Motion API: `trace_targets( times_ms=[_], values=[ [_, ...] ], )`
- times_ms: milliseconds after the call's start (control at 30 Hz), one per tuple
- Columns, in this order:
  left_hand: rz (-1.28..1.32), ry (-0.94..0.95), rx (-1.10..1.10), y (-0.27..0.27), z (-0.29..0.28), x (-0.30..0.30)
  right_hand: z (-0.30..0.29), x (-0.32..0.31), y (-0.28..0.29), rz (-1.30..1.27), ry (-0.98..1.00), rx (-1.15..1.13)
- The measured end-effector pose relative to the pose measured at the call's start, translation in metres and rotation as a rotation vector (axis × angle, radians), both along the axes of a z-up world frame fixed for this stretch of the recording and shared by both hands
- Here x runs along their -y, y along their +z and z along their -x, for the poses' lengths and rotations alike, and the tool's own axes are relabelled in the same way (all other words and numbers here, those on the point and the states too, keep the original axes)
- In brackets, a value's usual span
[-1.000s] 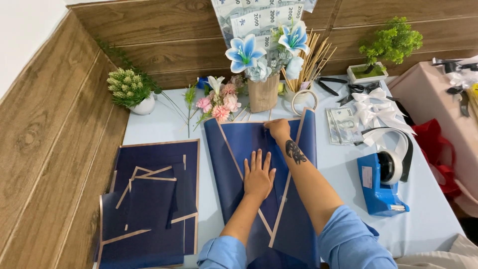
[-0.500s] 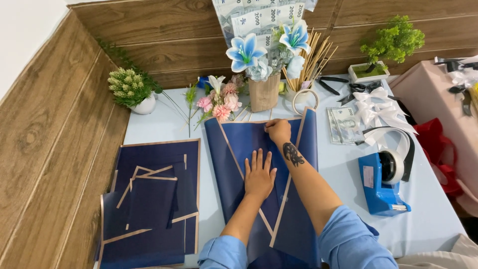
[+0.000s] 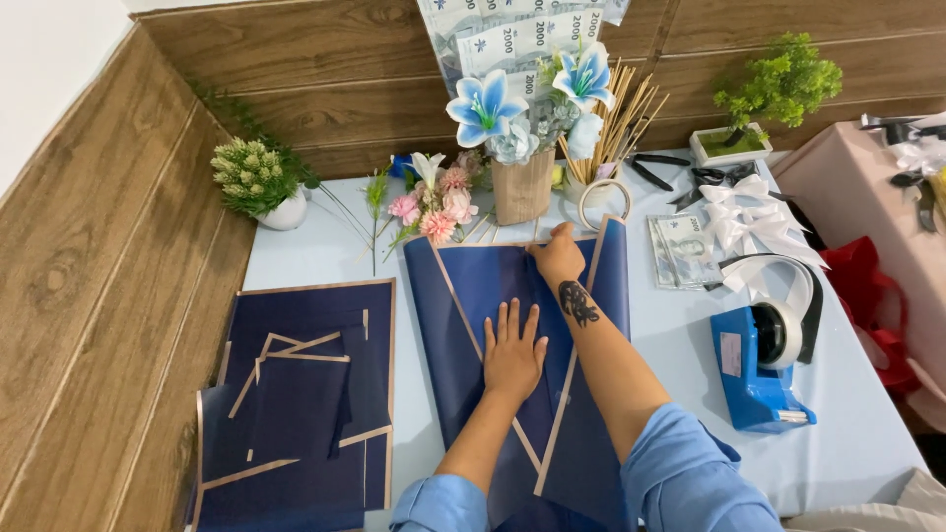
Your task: The person folds a sheet of blue wrapping paper and secures it with tape. They then place a bouquet of flowers and money into the prepared wrapping and fold the paper around it.
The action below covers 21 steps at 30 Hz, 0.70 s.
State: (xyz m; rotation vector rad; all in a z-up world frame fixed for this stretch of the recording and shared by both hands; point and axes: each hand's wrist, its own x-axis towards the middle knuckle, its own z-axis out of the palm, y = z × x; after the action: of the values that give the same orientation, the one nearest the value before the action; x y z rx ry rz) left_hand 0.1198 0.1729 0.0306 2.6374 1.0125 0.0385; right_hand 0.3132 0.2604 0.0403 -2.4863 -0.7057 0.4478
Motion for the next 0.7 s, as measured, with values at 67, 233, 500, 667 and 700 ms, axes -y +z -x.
trace_targets(
  times_ms=[67, 233, 500, 667, 700],
  values=[
    [-0.004, -0.009, 0.007, 0.0, -0.001, -0.002, -0.008, -0.004, -0.005, 0.011, -0.01, 0.014],
    [-0.029, -0.016, 0.071, -0.011, 0.0, -0.004, -0.054, 0.01, -0.044, -0.333, 0.156, -0.204],
    [-0.086, -0.063, 0.084, 0.004, 0.023, 0.019, -0.03, 0.278, 0.12, -0.791, -0.09, 0.074],
    [-0.171, -0.092, 0.2, 0.003, 0.056, 0.067, -0.045, 0.396, 0.129, -0.357, -0.425, 0.014],
    [-0.161, -0.058, 0.149, 0.008, 0.062, 0.077, -0.053, 0.409, 0.112, -0.355, -0.402, -0.095]
  ],
)
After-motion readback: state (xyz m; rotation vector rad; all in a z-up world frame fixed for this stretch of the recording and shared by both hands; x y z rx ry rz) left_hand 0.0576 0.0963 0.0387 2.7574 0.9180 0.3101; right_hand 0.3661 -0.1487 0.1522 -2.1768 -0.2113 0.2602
